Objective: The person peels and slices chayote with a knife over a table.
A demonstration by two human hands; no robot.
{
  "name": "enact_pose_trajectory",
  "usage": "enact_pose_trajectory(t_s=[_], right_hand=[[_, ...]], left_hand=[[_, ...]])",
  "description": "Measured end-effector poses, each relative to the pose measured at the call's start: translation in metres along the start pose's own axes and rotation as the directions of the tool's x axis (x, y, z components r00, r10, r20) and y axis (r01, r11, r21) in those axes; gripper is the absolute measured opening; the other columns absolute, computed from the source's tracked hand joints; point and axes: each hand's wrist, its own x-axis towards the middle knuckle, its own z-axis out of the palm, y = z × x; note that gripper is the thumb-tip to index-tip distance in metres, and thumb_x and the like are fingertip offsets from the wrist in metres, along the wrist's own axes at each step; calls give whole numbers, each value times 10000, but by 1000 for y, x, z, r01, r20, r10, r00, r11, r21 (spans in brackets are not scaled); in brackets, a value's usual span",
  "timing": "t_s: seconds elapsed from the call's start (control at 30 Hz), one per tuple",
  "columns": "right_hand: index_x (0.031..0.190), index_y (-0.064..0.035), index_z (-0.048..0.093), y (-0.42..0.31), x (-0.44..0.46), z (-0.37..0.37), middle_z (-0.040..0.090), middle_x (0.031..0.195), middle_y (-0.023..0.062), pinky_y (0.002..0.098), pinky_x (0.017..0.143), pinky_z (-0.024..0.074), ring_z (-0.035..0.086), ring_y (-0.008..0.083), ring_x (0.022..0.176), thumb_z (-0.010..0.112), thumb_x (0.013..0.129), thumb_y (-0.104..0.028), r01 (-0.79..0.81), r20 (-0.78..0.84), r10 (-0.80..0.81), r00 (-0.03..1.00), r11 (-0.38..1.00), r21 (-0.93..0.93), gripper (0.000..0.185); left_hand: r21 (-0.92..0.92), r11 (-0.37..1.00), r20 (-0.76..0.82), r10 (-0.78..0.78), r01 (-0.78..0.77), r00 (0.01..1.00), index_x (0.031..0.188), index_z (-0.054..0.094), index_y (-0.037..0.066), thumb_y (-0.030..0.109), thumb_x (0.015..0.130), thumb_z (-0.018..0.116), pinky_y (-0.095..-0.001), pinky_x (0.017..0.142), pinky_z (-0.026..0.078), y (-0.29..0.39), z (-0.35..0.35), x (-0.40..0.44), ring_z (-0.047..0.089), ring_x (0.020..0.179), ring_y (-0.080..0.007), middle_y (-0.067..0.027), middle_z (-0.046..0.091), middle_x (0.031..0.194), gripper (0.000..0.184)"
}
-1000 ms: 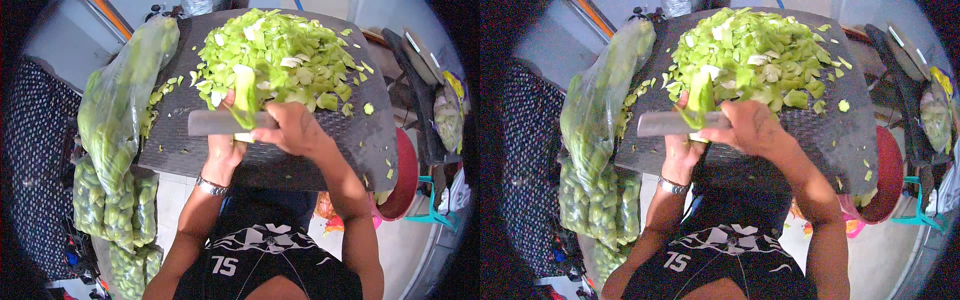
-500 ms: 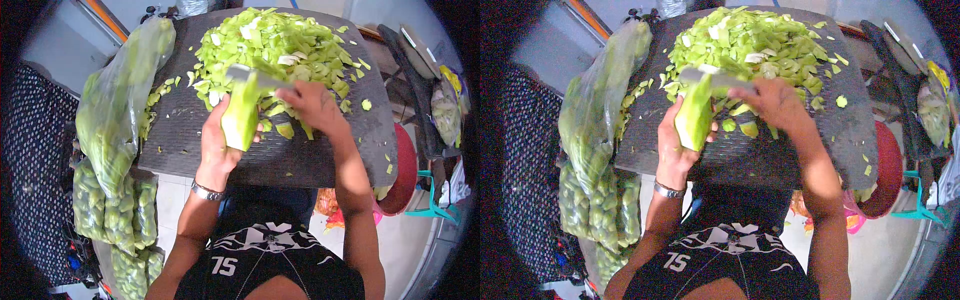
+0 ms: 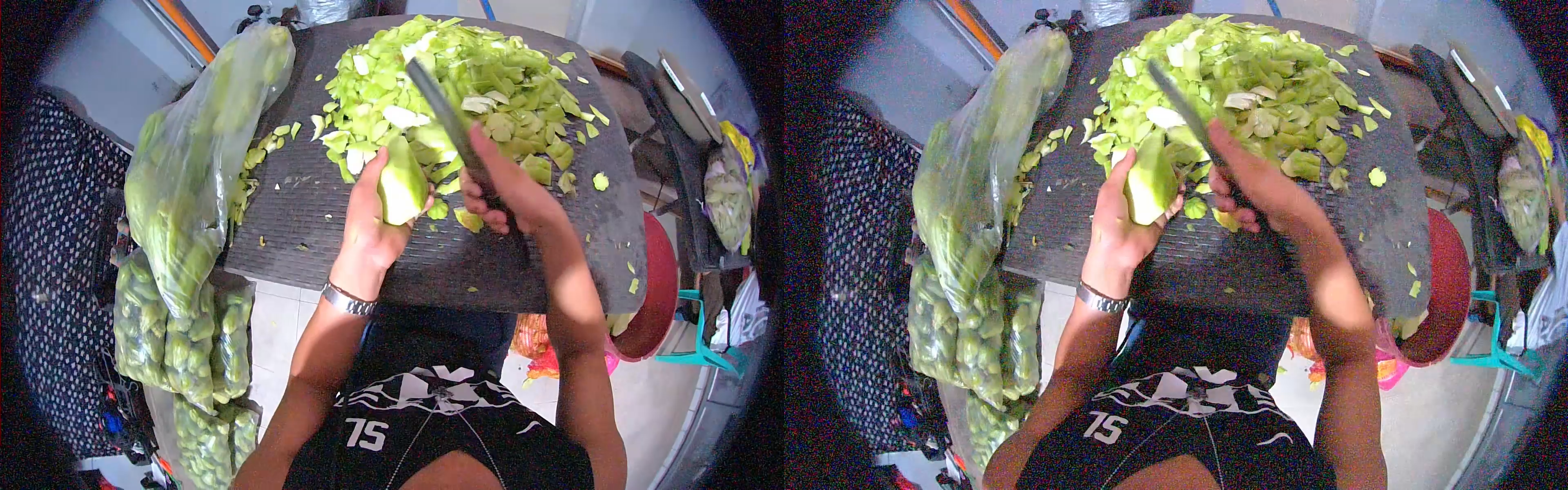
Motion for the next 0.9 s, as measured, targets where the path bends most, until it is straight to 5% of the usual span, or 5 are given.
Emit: enact_pose_trajectory(t_s=[0.23, 0.37, 0.47, 0.53, 0.9], right_hand=[[737, -145, 430, 21, 34, -35, 441, 626, -1, 250, 308, 301, 381, 75, 381, 273, 1012, -707, -171, 377, -207, 903, 632, 756, 645], [777, -84, 516, 21, 20, -24, 554, 661, 62, 348, 413, 432, 523, 195, 460, 503, 977, -603, 412, 6, -421, 907, 891, 190, 557], [842, -42, 609, 26, 9, 17, 664, 717, 163, 469, 556, 521, 643, 347, 578, 638, 867, -663, 547, -23, -775, 632, 466, -695, 622], [903, -13, 641, 5, -17, 40, 699, 787, 201, 511, 669, 552, 693, 402, 698, 738, 787, -655, 267, -46, -531, 846, 496, -826, 659], [846, -12, 593, 19, -11, 47, 641, 737, 204, 458, 590, 514, 674, 392, 684, 845, 691, -602, 423, 93, -787, 610, 224, -878, 661]], left_hand=[[-90, 996, 26, -23, 25, 999, 1248, 575, 74, 416, 1049, 496, -391, 701, 558, 3, -5, 7, 668, 850, -295, -114, 677, 1013, 403], [-75, 996, 17, -47, 48, 999, 1249, 574, 80, 425, 1044, 502, -400, 720, 558, 5, -9, 7, 667, 863, -299, -120, 670, 1041, 409], [-103, 995, 4, -15, 16, 1000, 1244, 579, 94, 437, 1032, 521, -421, 768, 555, 6, -12, 9, 664, 895, -292, -113, 668, 1055, 407], [-162, 985, -94, 51, -66, 994, 1239, 586, 111, 449, 1020, 541, -433, 801, 549, 4, 0, 0, 661, 914, -286, -100, 669, 1058, 405], [-130, 990, 136, 72, -54, 988, 1229, 619, 105, 506, 954, 599, -430, 865, 560, 4, 20, -15, 680, 959, -270, -93, 692, 1075, 487]])
